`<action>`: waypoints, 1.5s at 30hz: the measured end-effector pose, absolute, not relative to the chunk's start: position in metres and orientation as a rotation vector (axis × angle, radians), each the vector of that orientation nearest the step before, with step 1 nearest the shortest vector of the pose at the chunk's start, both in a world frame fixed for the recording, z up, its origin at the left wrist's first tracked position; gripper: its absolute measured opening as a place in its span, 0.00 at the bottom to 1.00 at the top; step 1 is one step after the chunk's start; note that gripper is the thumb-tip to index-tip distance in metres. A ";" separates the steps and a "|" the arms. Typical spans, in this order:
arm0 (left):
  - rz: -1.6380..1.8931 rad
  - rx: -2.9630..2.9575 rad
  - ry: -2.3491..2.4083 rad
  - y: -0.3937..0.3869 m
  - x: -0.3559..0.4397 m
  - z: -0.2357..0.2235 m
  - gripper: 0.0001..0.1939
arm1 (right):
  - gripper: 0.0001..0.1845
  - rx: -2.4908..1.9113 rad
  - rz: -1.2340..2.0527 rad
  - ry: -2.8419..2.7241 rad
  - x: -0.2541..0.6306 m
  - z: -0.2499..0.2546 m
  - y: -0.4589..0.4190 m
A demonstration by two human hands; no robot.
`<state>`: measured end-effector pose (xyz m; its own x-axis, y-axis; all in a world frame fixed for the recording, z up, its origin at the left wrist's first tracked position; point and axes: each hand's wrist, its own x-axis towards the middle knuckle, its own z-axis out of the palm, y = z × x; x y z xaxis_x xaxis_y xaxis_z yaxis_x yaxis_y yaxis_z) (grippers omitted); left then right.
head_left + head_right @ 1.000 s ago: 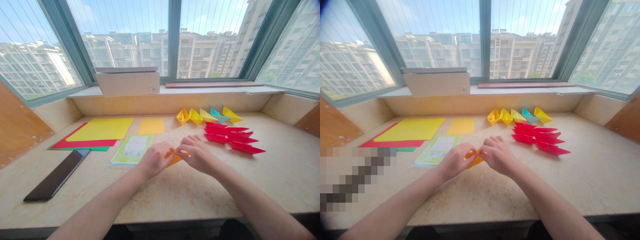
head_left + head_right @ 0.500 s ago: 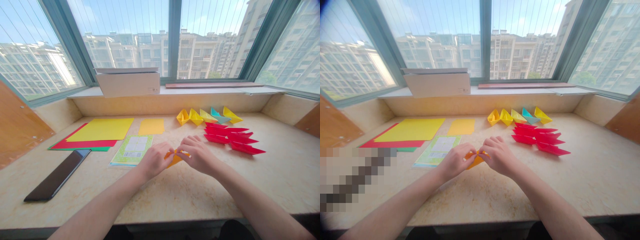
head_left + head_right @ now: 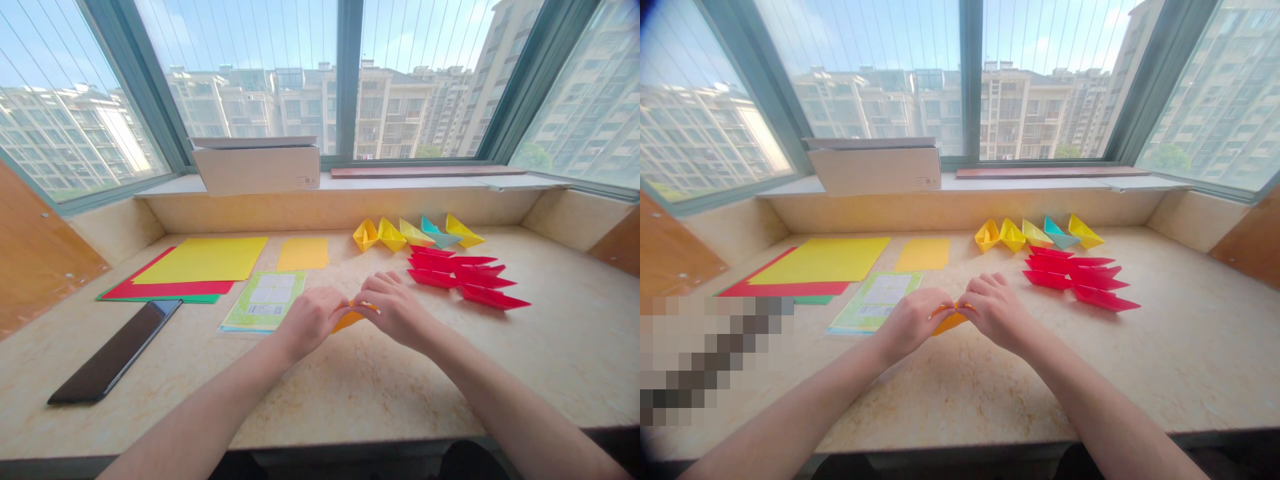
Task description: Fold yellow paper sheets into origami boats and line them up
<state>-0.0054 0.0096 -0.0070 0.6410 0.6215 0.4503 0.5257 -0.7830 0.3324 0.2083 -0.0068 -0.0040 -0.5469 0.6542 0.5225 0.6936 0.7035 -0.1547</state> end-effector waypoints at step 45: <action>0.791 2.781 1.125 0.021 -0.012 -0.007 0.05 | 0.07 -1.098 -0.177 -2.299 0.213 -0.003 -0.002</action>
